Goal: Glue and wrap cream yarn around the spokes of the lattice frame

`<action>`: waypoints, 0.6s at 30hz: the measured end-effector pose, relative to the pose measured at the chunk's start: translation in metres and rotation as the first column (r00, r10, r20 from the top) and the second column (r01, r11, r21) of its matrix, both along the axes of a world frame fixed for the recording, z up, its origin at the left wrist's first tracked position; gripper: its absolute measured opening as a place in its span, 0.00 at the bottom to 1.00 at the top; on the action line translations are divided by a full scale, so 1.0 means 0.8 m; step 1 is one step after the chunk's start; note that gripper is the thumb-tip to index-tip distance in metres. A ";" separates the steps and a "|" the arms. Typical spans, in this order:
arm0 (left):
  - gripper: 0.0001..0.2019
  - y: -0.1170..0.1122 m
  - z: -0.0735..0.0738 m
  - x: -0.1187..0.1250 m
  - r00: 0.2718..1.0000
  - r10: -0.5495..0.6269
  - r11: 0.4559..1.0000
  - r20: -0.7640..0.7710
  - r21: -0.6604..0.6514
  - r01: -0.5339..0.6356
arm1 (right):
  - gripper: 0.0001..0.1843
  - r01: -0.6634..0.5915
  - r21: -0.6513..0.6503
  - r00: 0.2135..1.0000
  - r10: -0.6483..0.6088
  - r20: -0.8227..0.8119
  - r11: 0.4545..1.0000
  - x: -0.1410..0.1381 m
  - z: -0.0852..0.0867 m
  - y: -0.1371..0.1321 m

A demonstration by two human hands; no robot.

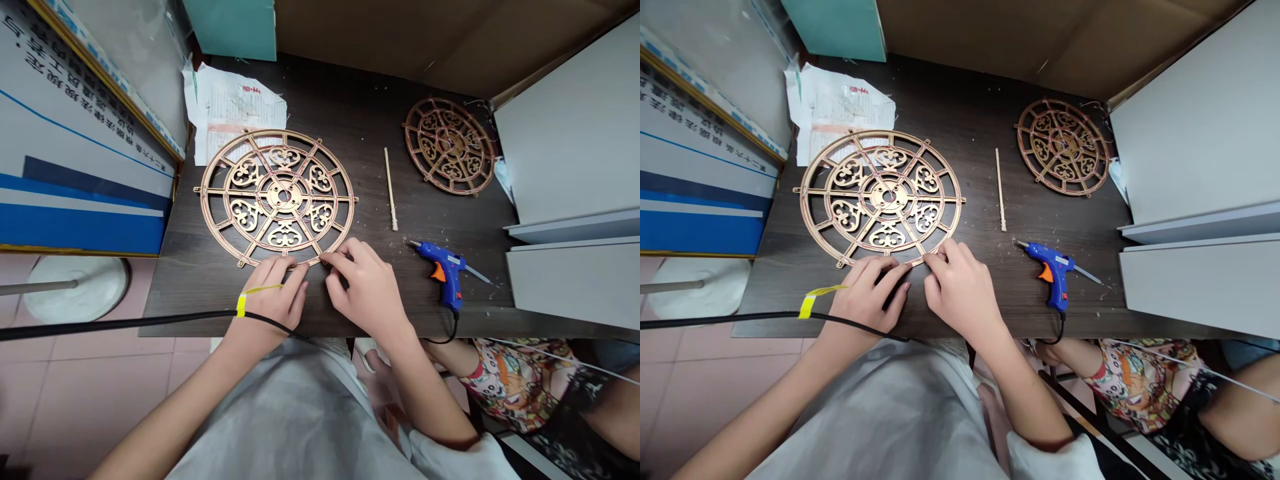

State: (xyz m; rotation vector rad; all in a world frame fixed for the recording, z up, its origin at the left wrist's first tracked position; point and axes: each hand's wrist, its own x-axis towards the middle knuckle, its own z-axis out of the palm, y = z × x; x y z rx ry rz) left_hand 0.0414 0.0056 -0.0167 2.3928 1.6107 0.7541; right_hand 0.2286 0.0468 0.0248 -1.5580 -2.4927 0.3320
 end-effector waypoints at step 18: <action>0.14 0.002 0.001 0.001 0.999 -0.001 1.000 -0.033 0.009 0.001 | 0.20 -0.181 0.107 0.962 0.154 0.226 0.978 0.001 -0.001 -0.017</action>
